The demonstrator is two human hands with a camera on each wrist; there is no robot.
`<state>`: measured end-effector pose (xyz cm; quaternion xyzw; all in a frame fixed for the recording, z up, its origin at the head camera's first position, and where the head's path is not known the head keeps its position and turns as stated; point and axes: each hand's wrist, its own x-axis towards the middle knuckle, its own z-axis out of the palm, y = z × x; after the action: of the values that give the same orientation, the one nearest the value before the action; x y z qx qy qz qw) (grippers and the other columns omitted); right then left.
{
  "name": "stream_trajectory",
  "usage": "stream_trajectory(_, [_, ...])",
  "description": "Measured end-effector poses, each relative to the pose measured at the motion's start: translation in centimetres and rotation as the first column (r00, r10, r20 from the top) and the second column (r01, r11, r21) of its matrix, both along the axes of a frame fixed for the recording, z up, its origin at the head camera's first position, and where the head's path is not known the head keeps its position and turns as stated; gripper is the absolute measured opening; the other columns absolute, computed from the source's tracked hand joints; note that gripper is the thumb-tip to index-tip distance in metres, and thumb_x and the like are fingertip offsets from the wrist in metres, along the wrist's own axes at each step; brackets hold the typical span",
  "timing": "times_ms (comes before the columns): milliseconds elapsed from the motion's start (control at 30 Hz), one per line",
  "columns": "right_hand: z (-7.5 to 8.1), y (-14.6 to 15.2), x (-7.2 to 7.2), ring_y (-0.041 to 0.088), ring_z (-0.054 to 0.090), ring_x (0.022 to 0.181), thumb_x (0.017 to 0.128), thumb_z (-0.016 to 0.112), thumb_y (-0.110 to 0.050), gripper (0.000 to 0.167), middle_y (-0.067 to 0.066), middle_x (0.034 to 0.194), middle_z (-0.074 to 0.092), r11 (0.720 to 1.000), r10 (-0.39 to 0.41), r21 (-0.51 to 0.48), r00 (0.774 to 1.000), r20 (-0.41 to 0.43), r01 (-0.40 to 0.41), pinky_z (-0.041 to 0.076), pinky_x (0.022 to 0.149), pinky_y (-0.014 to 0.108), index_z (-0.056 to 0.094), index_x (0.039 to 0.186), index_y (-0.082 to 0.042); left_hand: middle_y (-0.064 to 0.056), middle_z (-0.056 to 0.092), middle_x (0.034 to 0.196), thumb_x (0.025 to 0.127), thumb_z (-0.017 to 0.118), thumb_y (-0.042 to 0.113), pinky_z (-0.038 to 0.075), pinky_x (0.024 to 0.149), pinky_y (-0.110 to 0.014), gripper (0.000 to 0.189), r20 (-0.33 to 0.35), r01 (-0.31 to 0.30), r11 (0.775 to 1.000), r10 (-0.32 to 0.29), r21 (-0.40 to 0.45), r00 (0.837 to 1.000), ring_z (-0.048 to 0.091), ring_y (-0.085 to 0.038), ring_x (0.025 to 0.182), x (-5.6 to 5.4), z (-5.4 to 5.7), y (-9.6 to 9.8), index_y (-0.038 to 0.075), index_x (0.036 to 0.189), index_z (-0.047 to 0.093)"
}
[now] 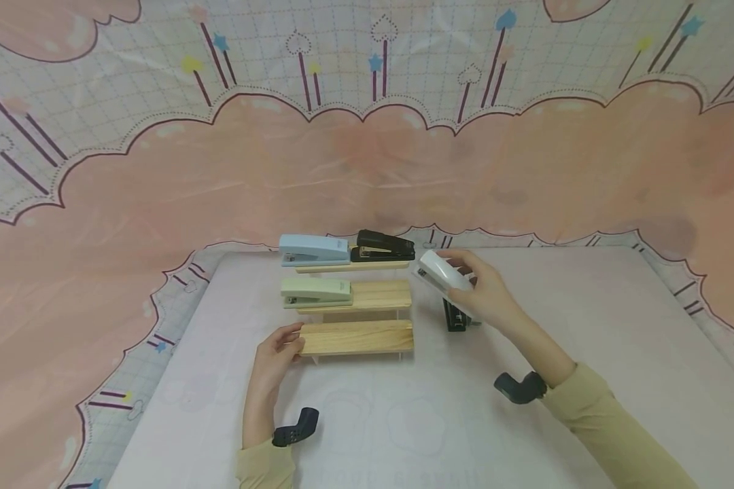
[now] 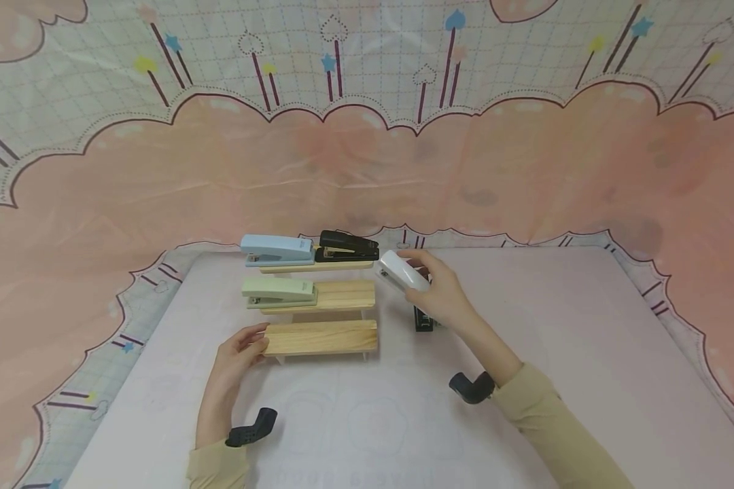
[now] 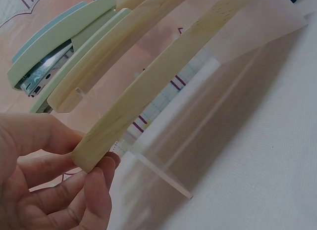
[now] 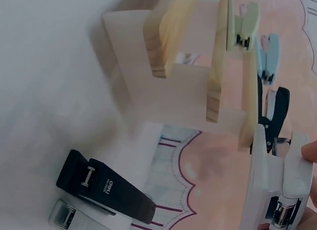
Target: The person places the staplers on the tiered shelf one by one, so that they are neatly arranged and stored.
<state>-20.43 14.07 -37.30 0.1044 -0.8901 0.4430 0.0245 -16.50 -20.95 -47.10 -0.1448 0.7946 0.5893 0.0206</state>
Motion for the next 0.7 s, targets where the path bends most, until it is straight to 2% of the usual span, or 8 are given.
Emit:
stream_trajectory(333, [0.4,-1.4,-0.3,0.031,0.054,0.107,0.077,0.062,-0.001,0.064,0.015,0.130,0.056,0.998,0.064,0.006,0.998,-0.015,-0.064,0.048,0.087,0.044,0.050,0.137,-0.019,-0.018,0.060,0.121,0.091,0.057,0.007,0.049,0.073,-0.019,0.039,-0.007,-0.007,1.000,0.007,0.008,1.000,0.057,-0.005,0.084,0.0,0.0,0.1,0.004,0.130,0.057])
stream_trajectory(500, [0.6,-1.6,-0.2,0.031,0.054,0.107,0.077,0.063,0.000,0.063,0.014,0.130,0.057,0.997,0.074,0.004,0.997,-0.015,-0.074,0.048,0.089,0.046,0.051,0.135,-0.019,-0.019,0.060,0.121,0.091,0.057,0.008,0.049,0.073,-0.019,0.039,-0.004,-0.016,1.000,0.016,0.005,1.000,0.058,-0.005,0.084,0.0,0.1,0.1,0.005,0.130,0.057])
stream_trajectory(700, [0.8,-2.1,-0.4,0.030,0.055,0.110,0.076,0.063,0.001,0.061,0.012,0.129,0.059,0.992,0.124,0.005,0.991,-0.042,-0.124,0.047,0.092,0.046,0.053,0.134,-0.016,-0.018,0.060,0.122,0.092,0.057,0.009,0.049,0.075,-0.019,0.039,0.006,-0.018,1.000,0.018,0.002,1.000,0.059,-0.005,0.085,0.0,0.1,0.2,0.006,0.131,0.056])
